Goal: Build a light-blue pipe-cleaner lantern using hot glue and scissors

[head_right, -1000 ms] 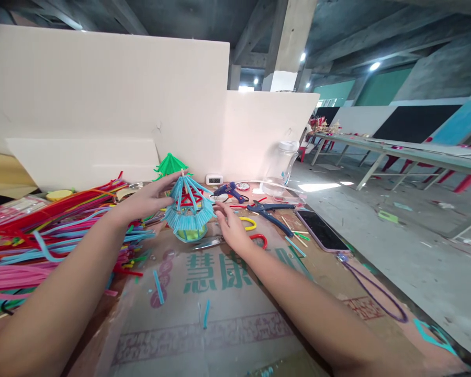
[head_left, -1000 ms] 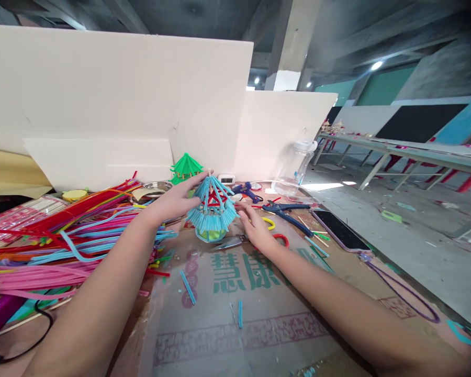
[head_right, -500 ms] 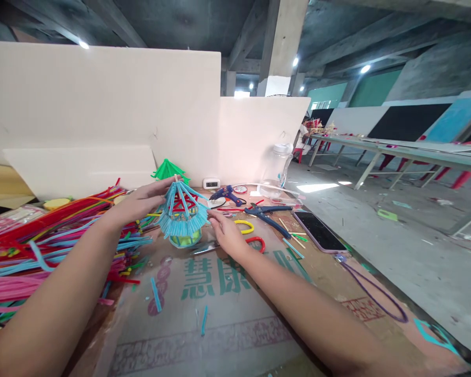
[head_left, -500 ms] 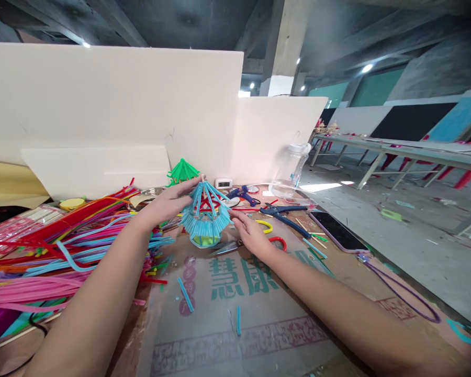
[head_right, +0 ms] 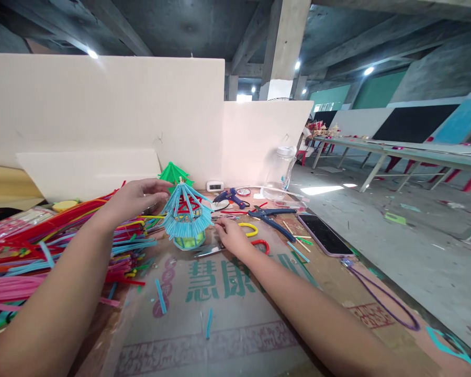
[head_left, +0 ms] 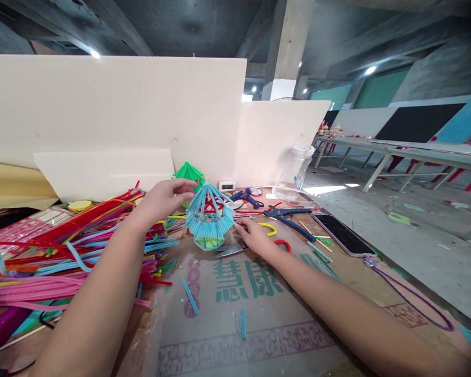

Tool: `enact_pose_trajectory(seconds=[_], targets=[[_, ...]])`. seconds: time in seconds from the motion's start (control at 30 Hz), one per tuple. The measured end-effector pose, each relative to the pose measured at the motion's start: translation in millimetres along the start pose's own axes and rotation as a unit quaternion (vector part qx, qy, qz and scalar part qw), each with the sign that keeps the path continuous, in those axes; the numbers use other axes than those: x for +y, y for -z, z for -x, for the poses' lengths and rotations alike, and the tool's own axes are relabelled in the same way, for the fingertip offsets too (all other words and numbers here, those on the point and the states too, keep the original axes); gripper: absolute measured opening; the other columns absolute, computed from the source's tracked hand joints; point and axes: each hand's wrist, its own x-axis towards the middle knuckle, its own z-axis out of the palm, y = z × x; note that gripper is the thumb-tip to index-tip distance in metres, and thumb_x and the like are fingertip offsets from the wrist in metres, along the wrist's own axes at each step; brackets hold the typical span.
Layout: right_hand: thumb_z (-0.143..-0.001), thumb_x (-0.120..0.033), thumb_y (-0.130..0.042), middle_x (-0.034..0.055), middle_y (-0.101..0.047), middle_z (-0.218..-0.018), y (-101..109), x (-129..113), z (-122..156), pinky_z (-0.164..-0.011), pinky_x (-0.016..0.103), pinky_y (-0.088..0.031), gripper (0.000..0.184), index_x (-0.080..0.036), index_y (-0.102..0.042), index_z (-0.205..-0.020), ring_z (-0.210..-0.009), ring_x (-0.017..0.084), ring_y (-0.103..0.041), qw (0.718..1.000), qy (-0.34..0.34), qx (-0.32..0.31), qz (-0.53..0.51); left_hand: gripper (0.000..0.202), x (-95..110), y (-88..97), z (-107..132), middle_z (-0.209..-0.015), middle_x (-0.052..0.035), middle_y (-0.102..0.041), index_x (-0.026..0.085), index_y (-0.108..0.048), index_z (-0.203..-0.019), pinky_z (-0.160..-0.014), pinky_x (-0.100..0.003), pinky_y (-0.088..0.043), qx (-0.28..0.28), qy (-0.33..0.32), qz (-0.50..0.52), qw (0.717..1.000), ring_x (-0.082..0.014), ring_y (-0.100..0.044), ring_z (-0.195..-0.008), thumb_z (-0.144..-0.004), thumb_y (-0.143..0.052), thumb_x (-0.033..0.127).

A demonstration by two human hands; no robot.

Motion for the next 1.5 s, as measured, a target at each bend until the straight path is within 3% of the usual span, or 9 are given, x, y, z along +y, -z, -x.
enact_pose_trajectory(seconds=[0.07, 0.13, 0.3, 0.73, 0.97, 1.17, 1.23, 1.4, 1.5], targets=[[-0.092, -0.028, -0.048, 0.0077, -0.071, -0.094, 0.3, -0.4, 0.4, -0.075, 0.031, -0.045, 0.022, -0.017, -0.066, -0.096, -0.086, 0.022, -0.063, 1.0, 0.003, -0.004, 0.005, 0.03, 6.2, 1.9, 2.5, -0.08, -0.0023, -0.072, 0.021, -0.072, -0.092, -0.067, -0.029, -0.049, 0.024, -0.003, -0.038, 0.999, -0.0195, -0.064, -0.075, -0.082, -0.057, 0.045], [-0.093, -0.028, -0.047, 0.0079, -0.071, -0.094, 0.7, -1.0, 0.5, -0.074, 0.031, -0.045, 0.023, -0.017, -0.067, -0.097, -0.085, 0.021, -0.063, 1.0, 0.005, -0.008, 0.01, 0.028, 9.8, 0.8, 3.4, -0.077, -0.0022, -0.071, 0.021, -0.07, -0.084, -0.063, -0.028, -0.046, 0.02, -0.022, -0.075, 0.997, -0.0194, -0.063, -0.072, -0.081, -0.059, 0.046], [-0.094, -0.028, -0.047, 0.0078, -0.071, -0.095, 1.3, -2.8, 0.4, -0.075, 0.031, -0.045, 0.023, -0.017, -0.067, -0.098, -0.085, 0.021, -0.063, 1.0, 0.012, -0.016, 0.021, 0.032, 9.6, -9.7, 0.9, -0.089, -0.0045, -0.071, 0.022, -0.066, -0.099, -0.064, -0.03, -0.045, 0.007, -0.047, -0.133, 0.99, -0.0218, -0.064, -0.08, -0.079, -0.061, 0.046], [-0.095, -0.029, -0.047, 0.0106, -0.072, -0.1, 3.3, -8.9, 2.2, -0.079, 0.032, -0.047, 0.026, -0.015, -0.068, -0.103, -0.092, 0.023, -0.065, 0.999, 0.016, -0.021, 0.031, 0.029, 3.8, -8.4, -1.5, -0.089, -0.0037, -0.073, 0.02, -0.069, -0.101, -0.071, -0.03, -0.049, -0.015, -0.033, -0.061, 0.997, -0.0204, -0.067, -0.08, -0.079, -0.054, 0.03], [-0.096, -0.029, -0.046, 0.0103, -0.072, -0.099, 2.8, -8.1, 2.0, -0.078, 0.032, -0.046, 0.027, -0.015, -0.068, -0.104, -0.09, 0.023, -0.065, 0.999, 0.019, -0.024, 0.034, 0.031, 3.0, -7.7, -0.3, -0.082, -0.0034, -0.072, 0.022, -0.071, -0.091, -0.061, -0.03, -0.045, 0.004, -0.028, -0.091, 0.995, -0.0209, -0.065, -0.073, -0.079, -0.061, 0.049], [-0.096, -0.029, -0.047, 0.0098, -0.072, -0.096, 3.3, -9.4, 2.3, -0.076, 0.031, -0.046, 0.026, -0.016, -0.068, -0.1, -0.088, 0.022, -0.064, 0.999, 0.019, -0.023, 0.042, 0.028, 0.3, -9.9, -2.0, -0.079, -0.0023, -0.072, 0.023, -0.07, -0.087, -0.06, -0.029, -0.041, 0.001, -0.03, -0.119, 0.992, -0.0206, -0.064, -0.072, -0.08, -0.059, 0.048], [-0.096, -0.029, -0.047, 0.0095, -0.071, -0.096, 3.3, -9.3, 2.4, -0.076, 0.031, -0.045, 0.025, -0.016, -0.068, -0.101, -0.088, 0.022, -0.064, 0.999, 0.021, -0.022, 0.044, 0.026, 3.7, -10.0, -1.2, -0.079, -0.002, -0.073, 0.023, -0.071, -0.087, -0.061, -0.029, -0.041, 0.021, -0.031, -0.116, 0.993, -0.0206, -0.064, -0.073, -0.083, -0.056, 0.045], [-0.096, -0.029, -0.047, 0.0091, -0.071, -0.092, 3.1, -8.4, 2.4, -0.075, 0.031, -0.045, 0.025, -0.015, -0.067, -0.097, -0.086, 0.022, -0.063, 0.998, 0.031, -0.021, 0.049, 0.03, 21.5, -22.6, 1.8, -0.093, -0.0043, -0.073, 0.021, -0.07, -0.094, -0.071, -0.03, -0.045, 0.142, -0.042, -0.078, 0.986, -0.021, -0.064, -0.084, -0.086, -0.056, 0.046], [-0.096, -0.03, -0.047, 0.0092, -0.071, -0.09, 2.8, -8.5, 2.1, -0.075, 0.031, -0.045, 0.025, -0.015, -0.067, -0.092, -0.085, 0.022, -0.063, 0.998, 0.036, -0.021, 0.053, 0.029, 27.0, -35.1, 1.9, -0.096, -0.0048, -0.071, 0.02, -0.067, -0.096, -0.074, -0.03, -0.045, 0.152, -0.056, -0.085, 0.983, -0.0205, -0.064, -0.085, -0.085, -0.058, 0.045]])
